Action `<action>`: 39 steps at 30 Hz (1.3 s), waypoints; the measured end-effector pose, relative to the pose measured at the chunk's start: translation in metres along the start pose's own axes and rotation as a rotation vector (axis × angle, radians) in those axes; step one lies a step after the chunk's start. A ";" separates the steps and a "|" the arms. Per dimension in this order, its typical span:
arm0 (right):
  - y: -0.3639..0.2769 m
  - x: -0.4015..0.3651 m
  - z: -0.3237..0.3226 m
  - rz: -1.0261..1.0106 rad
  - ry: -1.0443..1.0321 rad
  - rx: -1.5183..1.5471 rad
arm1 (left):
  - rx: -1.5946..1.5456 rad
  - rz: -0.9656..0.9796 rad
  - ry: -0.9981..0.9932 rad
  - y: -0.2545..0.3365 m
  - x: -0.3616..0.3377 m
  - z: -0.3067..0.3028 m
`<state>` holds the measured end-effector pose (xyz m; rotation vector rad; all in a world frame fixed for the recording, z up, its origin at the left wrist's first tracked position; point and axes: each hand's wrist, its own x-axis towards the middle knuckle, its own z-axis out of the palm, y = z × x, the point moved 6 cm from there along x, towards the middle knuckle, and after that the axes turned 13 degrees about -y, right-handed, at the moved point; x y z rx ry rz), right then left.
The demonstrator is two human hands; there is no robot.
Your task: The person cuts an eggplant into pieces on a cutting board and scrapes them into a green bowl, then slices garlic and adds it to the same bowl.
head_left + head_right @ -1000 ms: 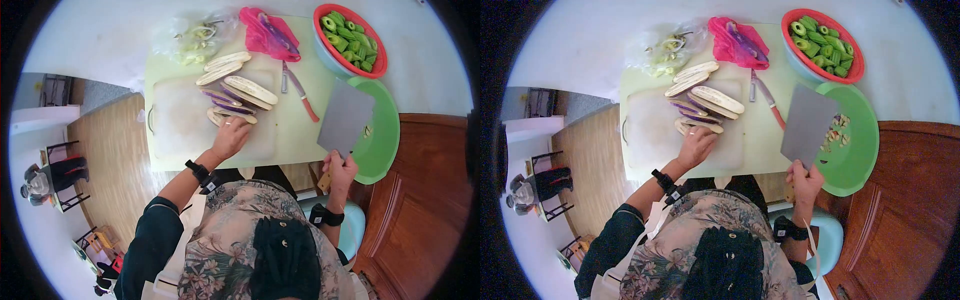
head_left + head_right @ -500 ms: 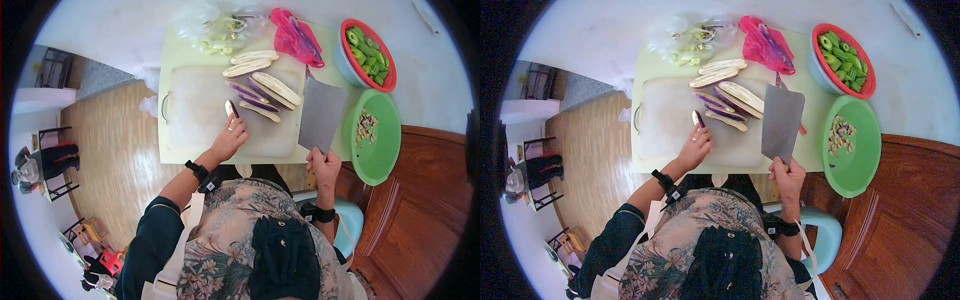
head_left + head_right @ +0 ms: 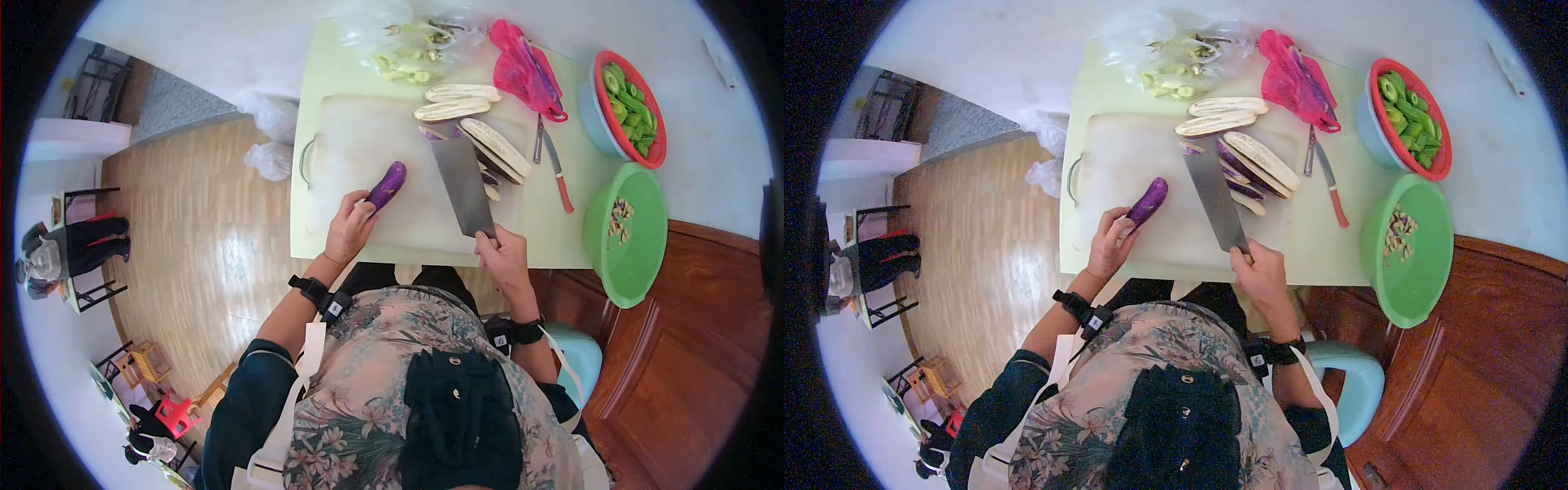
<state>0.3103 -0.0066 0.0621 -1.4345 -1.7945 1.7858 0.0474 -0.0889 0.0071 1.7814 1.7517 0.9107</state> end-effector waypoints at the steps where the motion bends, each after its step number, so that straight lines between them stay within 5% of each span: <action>1: -0.001 0.003 0.006 0.001 0.000 0.000 | -0.001 0.015 -0.014 -0.002 -0.001 -0.005; 11: -0.005 0.012 0.050 0.024 -0.039 -0.038 | -0.130 -0.120 -0.061 -0.031 -0.005 -0.029; 13: -0.001 0.016 0.049 0.042 -0.056 -0.068 | 0.168 0.007 -0.098 -0.015 0.001 -0.032; 15: -0.010 0.023 0.044 -0.084 -0.007 -0.430 | 0.161 0.060 -0.089 -0.005 0.012 -0.032; 19: -0.021 0.037 0.039 -0.109 0.030 -0.570 | 0.207 0.245 -0.088 0.005 0.041 -0.016; 27: -0.035 0.059 0.050 -0.309 0.017 -0.845 | 0.251 0.230 -0.144 0.005 0.067 0.011; 39: -0.044 0.059 0.051 -0.277 -0.172 -1.011 | 0.305 0.228 -0.182 0.000 0.067 0.015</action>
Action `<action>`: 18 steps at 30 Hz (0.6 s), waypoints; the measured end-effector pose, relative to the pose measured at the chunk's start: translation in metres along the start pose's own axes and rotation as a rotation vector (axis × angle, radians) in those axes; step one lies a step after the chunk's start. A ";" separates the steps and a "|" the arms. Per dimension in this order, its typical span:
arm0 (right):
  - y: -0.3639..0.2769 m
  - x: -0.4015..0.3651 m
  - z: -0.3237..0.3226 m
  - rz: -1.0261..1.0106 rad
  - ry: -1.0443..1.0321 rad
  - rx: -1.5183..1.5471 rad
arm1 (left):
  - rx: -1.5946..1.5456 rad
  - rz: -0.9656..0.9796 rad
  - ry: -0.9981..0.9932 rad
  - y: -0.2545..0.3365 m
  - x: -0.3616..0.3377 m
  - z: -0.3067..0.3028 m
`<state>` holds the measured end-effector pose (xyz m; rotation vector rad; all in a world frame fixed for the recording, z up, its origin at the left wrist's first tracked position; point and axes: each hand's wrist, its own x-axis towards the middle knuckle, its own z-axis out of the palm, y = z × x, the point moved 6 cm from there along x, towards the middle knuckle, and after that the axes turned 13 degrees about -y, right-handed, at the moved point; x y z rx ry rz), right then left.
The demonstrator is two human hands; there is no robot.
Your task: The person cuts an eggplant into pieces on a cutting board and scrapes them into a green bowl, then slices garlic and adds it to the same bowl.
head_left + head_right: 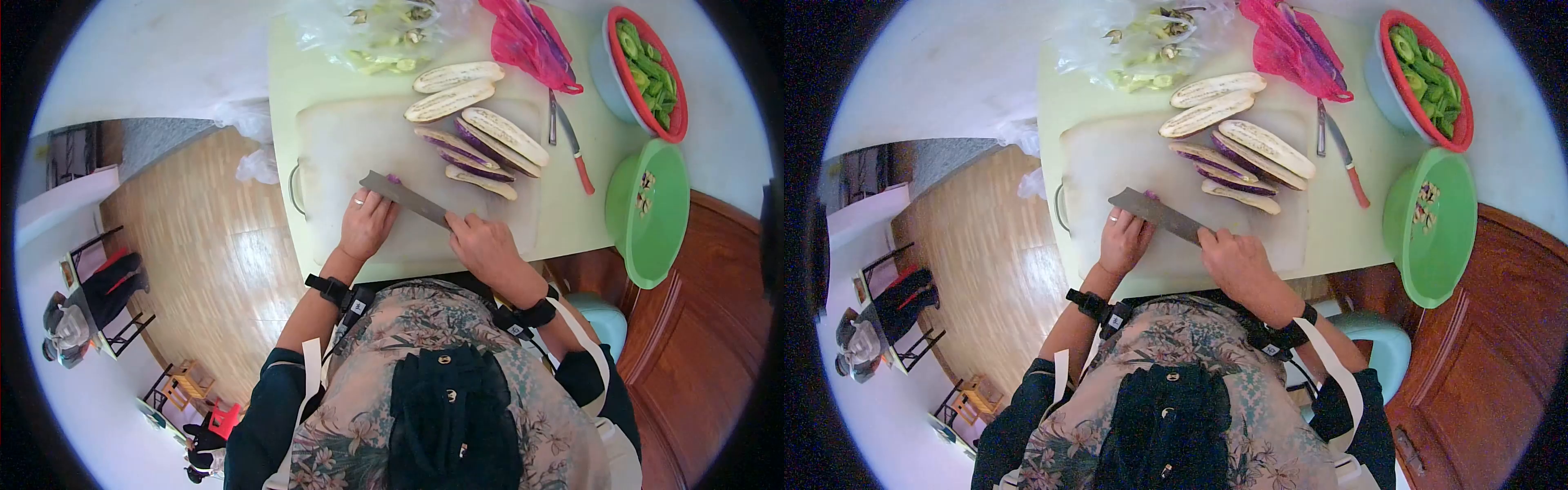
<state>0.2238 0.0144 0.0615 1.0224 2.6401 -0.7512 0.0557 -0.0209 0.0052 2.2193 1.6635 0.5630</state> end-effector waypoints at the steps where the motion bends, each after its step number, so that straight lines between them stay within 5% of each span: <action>1: 0.000 0.000 -0.002 0.004 -0.004 0.004 | 0.005 0.002 -0.008 0.000 0.000 0.001; 18: -0.013 0.033 0.005 -0.023 -0.091 -0.038 | -0.033 0.003 0.023 -0.001 -0.002 -0.001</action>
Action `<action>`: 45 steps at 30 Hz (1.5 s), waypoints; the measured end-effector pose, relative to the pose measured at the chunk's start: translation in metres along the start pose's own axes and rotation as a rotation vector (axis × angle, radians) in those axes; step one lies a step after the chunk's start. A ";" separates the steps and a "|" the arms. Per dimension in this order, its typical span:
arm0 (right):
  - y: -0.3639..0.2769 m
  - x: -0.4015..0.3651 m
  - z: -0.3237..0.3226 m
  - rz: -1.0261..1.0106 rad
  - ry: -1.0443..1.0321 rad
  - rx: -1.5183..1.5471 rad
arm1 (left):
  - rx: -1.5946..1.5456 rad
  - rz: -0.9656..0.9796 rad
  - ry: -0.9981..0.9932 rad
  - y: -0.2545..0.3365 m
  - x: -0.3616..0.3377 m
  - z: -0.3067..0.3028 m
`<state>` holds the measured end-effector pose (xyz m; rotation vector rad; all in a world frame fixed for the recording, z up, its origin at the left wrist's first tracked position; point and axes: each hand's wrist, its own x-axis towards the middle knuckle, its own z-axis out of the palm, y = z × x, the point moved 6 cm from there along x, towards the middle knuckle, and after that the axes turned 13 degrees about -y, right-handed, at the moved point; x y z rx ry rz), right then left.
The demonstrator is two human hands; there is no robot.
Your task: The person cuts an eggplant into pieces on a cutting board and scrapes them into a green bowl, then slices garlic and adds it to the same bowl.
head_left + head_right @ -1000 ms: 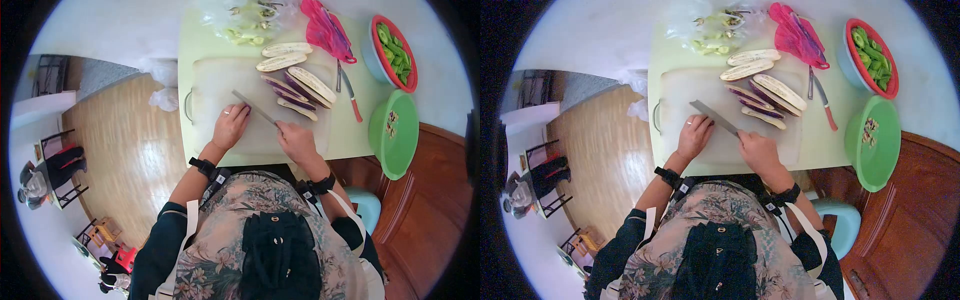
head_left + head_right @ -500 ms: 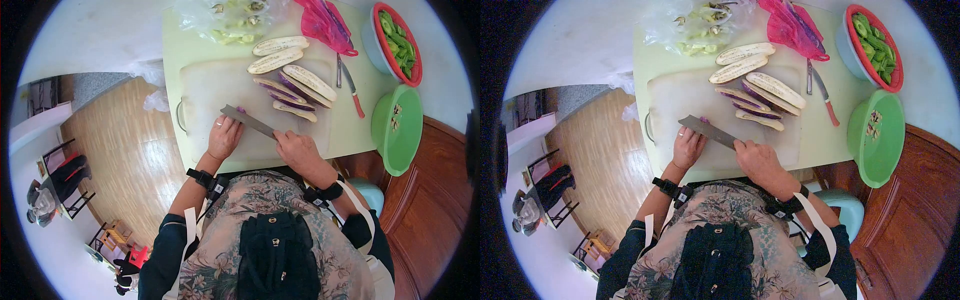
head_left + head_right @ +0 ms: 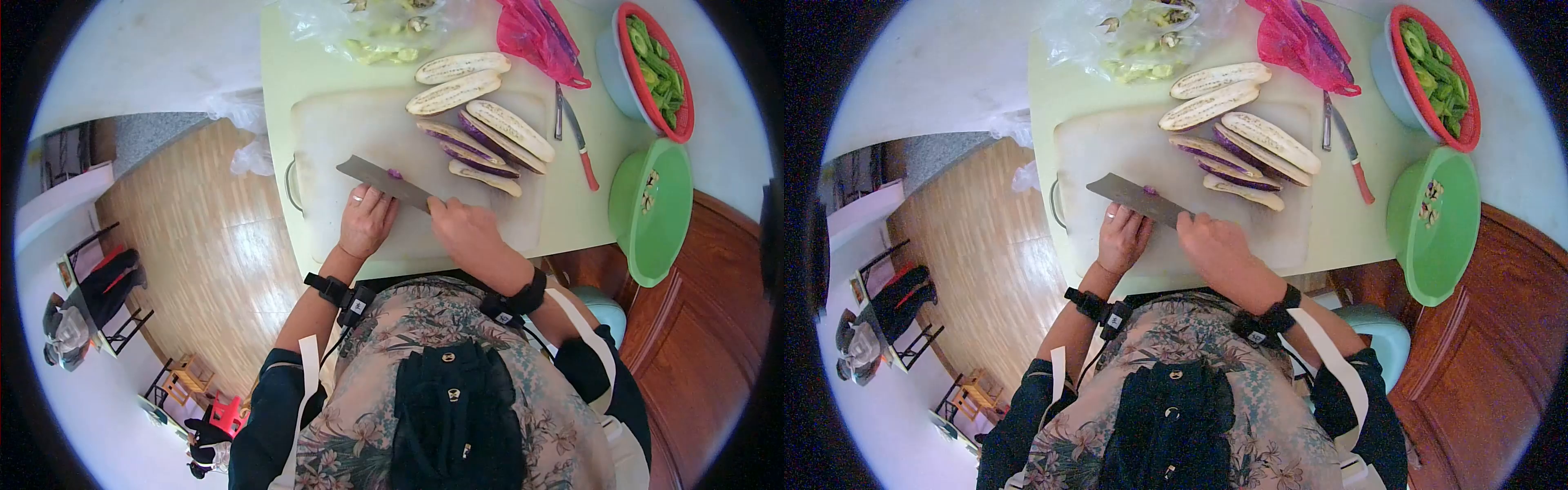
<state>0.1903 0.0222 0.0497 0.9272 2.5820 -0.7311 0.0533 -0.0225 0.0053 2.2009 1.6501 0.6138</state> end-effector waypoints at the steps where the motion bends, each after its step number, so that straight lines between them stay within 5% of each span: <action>1: -0.001 0.003 0.001 0.001 0.002 0.000 | -0.011 -0.009 0.013 0.000 0.000 0.000; 13: 0.009 0.019 0.023 0.081 0.067 0.017 | -0.045 -0.028 0.097 0.001 0.001 -0.003; 15: 0.016 0.011 0.016 0.096 0.205 0.137 | -0.053 -0.034 0.101 0.000 0.002 -0.003; 26: 0.010 -0.040 -0.004 0.072 0.030 0.027 | -0.024 -0.046 0.061 -0.001 -0.002 -0.001; 45: 0.002 0.017 0.016 0.071 0.001 0.066 | -0.076 -0.065 0.067 -0.004 -0.002 -0.001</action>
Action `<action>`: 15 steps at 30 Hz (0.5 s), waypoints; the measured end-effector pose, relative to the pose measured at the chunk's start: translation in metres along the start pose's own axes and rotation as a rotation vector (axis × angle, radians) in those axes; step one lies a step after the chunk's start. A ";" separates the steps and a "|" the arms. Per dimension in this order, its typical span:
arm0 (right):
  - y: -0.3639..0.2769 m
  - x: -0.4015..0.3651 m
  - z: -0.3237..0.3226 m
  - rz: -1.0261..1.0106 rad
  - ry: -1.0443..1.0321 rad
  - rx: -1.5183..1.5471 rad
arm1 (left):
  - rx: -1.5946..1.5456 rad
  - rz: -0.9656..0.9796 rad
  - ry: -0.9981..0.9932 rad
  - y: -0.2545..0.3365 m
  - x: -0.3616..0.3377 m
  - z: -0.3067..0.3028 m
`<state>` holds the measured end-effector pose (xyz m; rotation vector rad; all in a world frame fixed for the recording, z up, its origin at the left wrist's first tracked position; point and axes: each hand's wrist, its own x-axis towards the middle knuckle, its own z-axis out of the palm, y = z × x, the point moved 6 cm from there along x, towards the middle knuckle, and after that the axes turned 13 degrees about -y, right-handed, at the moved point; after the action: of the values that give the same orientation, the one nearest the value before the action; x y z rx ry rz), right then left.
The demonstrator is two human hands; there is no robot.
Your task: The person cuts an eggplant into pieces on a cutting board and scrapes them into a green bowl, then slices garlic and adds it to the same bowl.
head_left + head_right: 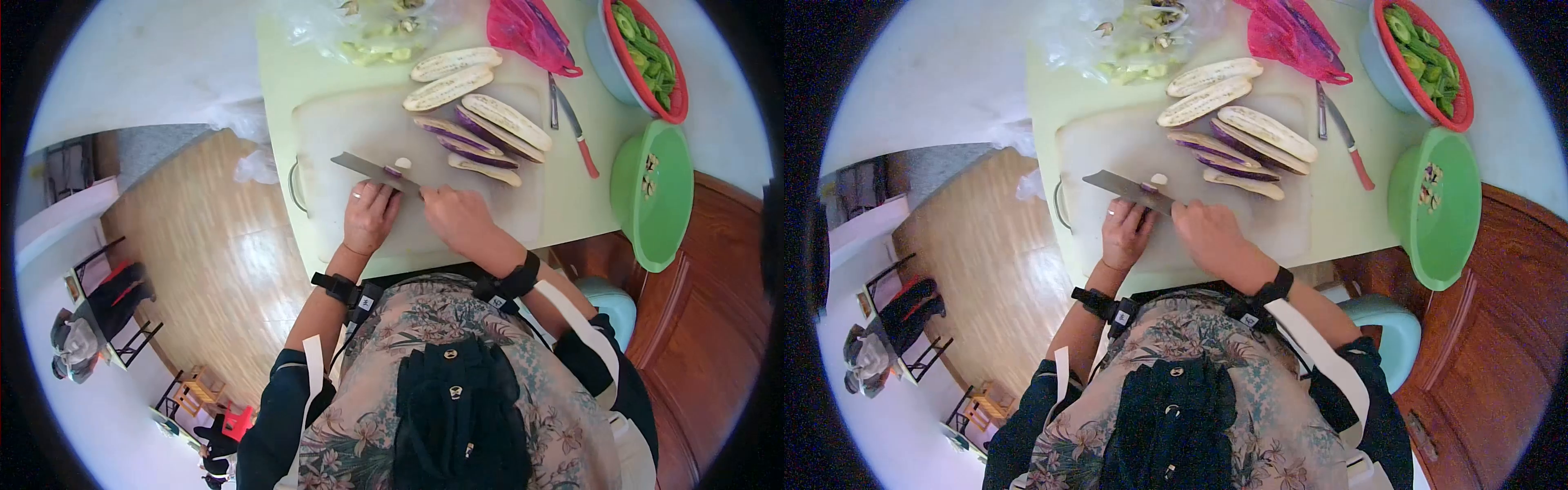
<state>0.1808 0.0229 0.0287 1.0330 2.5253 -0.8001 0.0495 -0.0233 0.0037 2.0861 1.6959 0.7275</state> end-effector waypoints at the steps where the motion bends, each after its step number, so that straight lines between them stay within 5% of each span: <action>1: 0.001 0.002 0.001 0.000 0.003 0.001 | -0.007 0.001 0.017 0.001 0.000 -0.001; 6: 0.017 -0.007 -0.005 0.040 0.139 0.107 | -0.023 0.008 0.052 0.003 0.002 -0.004; 15: 0.010 -0.061 -0.018 0.003 -0.001 -0.041 | -0.007 0.001 0.020 -0.001 -0.003 -0.001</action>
<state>0.2291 0.0061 0.0679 1.0233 2.5278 -0.7451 0.0477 -0.0266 0.0036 2.0820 1.6999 0.7562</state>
